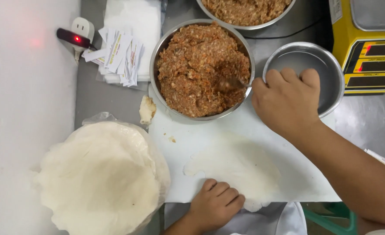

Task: Peeling lumpia wrappers, adding meat filling with a fork, and rolling them into spring rolls.

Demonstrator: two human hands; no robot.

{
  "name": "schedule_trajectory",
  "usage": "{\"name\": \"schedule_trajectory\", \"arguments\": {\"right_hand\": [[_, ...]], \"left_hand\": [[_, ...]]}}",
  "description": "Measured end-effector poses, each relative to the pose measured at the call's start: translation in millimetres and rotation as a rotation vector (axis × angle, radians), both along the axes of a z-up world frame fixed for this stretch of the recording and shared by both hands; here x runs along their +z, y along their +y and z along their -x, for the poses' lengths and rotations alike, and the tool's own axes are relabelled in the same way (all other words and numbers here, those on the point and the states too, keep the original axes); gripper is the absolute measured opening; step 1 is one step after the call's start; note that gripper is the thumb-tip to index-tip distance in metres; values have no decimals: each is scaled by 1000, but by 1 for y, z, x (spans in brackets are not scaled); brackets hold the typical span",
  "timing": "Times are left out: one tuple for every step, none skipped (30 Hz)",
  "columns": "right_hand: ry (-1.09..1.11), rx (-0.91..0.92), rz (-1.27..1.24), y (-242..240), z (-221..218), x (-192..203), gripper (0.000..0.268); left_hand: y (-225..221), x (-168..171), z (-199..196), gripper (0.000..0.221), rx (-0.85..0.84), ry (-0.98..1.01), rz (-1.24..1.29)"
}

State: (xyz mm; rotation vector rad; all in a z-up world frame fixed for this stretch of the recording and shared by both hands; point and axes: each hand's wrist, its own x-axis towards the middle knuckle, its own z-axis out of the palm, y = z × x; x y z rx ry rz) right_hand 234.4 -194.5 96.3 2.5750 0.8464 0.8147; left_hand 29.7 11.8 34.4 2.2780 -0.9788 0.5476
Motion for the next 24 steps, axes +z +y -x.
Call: {"name": "schedule_trajectory", "arguments": {"right_hand": [[-8,-4,-2,-2,-5,3,42],[41,-82,-6,-4,-4,3,25],[89,-159,-10,-5,-3,2,20],[97,-159,-11,-12,2,2,20],[326,-228,-181,-18,7,1,18],[543,-301,-356,-26,9,3,18],[541,-306,-360,-30,17,9,18],[684,-347,-439,-37,29,13,24],[827,-389,-520,-44,40,17,31],[840,-407,-518,-54,56,10,31],[826,-274,-517,-65,72,3,38],[806,-137,-520,-73,87,-4,47],[817,-150,-523,-80,110,-17,47],[869,-244,-446,-87,129,-30,40],[920,-338,-367,-94,148,-42,36],[924,-342,-367,-94,163,-50,36],[868,-317,-368,-94,177,-57,37],[816,-290,-369,-94,192,-65,40],[824,-293,-369,-91,199,-67,40],[775,-283,-356,-87,206,-69,40],[726,-273,-342,-84,212,-70,40],[726,-275,-343,-83,214,-73,40],[673,-231,-315,-83,216,-75,41],[621,-185,-286,-81,217,-78,42]], "left_hand": [[0,-1,-5,16,-4,-8,-2],[1,-2,-2,13,-9,-22,4],[1,-3,0,11,-15,-35,11],[0,-4,3,11,-15,-28,10],[-1,-5,6,13,21,-53,2],[-2,-6,5,15,50,-86,-6],[-2,-4,4,15,44,-87,-8],[-4,-2,8,15,102,-102,-29],[-7,-1,11,16,160,-116,-50],[-9,-3,13,16,147,-99,-47],[-10,-4,16,15,175,-117,-47],[-10,-6,17,14,204,-139,-52],[-11,-13,24,14,194,-126,-53],[-12,-20,27,13,243,-184,-85],[-13,-27,30,13,293,-243,-116],[-14,-29,30,13,290,-238,-116],[-15,-30,30,14,302,-302,-132],[-16,-32,32,16,315,-362,-151],[-17,-35,33,16,312,-354,-153],[-18,-38,33,16,312,-379,-136],[-18,-40,33,15,312,-404,-119],[-19,-43,35,15,310,-405,-118],[-19,-46,36,14,307,-395,-111],[-18,-49,38,14,307,-385,-105]]}}
